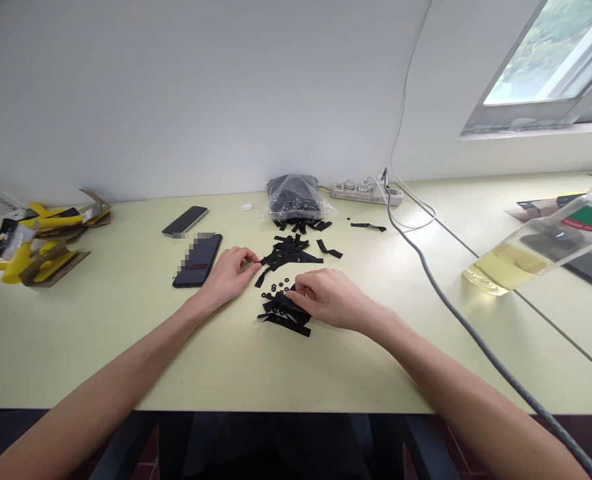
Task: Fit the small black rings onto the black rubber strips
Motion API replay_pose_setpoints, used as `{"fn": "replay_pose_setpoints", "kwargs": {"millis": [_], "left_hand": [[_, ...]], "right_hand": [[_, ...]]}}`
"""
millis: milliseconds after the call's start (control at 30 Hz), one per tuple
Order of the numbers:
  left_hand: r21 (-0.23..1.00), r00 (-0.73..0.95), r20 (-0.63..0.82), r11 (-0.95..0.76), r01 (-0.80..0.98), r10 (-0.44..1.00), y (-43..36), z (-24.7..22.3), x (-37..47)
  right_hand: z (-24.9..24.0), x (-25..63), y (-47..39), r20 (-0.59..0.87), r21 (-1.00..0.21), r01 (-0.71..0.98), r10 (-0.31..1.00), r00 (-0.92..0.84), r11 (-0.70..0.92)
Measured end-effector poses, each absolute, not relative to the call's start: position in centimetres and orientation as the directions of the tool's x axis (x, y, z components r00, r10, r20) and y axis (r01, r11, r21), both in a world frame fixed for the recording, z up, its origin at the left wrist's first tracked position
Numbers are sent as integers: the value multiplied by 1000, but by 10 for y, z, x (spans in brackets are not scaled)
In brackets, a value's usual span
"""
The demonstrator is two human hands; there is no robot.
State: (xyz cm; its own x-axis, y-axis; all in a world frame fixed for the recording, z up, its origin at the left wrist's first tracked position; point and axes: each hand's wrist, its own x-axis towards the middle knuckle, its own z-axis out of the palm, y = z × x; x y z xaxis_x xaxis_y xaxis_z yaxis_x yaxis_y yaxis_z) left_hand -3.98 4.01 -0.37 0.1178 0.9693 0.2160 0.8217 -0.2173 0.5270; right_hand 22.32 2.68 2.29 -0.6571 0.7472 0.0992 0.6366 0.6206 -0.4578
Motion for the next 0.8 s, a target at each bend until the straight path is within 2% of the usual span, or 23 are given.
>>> {"fn": "replay_pose_setpoints", "kwargs": {"millis": [100, 200, 267, 400, 567, 667, 800], "left_hand": [[564, 70, 244, -200, 801, 967, 37, 0, -37], [600, 45, 356, -265, 754, 933, 29, 7, -31], [591, 116, 415, -364, 719, 903, 20, 12, -24], [574, 341, 414, -533, 622, 844, 4, 17, -8], [614, 381, 428, -573, 543, 819, -3, 12, 0], [588, 359, 432, -560, 584, 827, -1, 10, -2], [543, 309, 472, -548, 636, 826, 1, 11, -5]], "right_hand": [[22, 224, 27, 107, -447, 645, 753, -649, 619], [23, 223, 25, 175, -477, 623, 762, -624, 620], [25, 222, 23, 242, -495, 602, 765, -597, 626], [26, 221, 21, 346, -504, 548, 738, -580, 667], [21, 221, 25, 224, -539, 529, 717, -660, 655], [18, 221, 26, 194, -587, 511, 722, -664, 628], [18, 219, 25, 196, -592, 502, 717, -669, 630]]}}
